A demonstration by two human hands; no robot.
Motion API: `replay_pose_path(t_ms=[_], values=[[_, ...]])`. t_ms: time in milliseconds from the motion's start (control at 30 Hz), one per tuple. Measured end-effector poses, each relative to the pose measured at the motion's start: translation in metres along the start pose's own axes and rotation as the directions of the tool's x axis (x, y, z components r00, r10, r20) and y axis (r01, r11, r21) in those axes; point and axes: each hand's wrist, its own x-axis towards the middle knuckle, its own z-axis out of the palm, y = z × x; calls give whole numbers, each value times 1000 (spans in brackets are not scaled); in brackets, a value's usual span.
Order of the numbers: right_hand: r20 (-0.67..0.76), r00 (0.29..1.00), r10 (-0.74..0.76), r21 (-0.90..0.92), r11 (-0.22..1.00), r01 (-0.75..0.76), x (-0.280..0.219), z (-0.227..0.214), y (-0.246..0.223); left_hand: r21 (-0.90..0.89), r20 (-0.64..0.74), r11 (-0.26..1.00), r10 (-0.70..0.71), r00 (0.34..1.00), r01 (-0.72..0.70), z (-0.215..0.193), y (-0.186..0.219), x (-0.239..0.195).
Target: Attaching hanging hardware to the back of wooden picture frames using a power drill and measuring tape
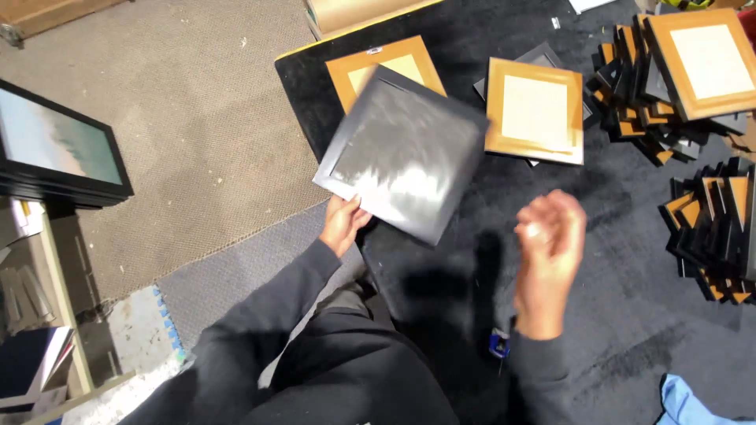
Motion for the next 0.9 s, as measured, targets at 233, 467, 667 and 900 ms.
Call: replay_pose_path(t_ms=[233, 467, 667, 900], values=[[-168, 908, 383, 71, 924, -377, -76, -17, 83, -344, -263, 934, 5, 965, -98, 30, -53, 183], [-488, 658, 574, 191, 806, -561, -127, -68, 108, -489, -327, 862, -40, 944, -133, 58, -81, 253], [-594, 535, 601, 197, 753, -627, -147, -77, 103, -475, -412, 871, -91, 907, -129, 61, -91, 244], [-551, 511, 659, 193, 697, -690, -143, -71, 112, -63, -344, 978, -206, 916, 197, 62, -73, 229]])
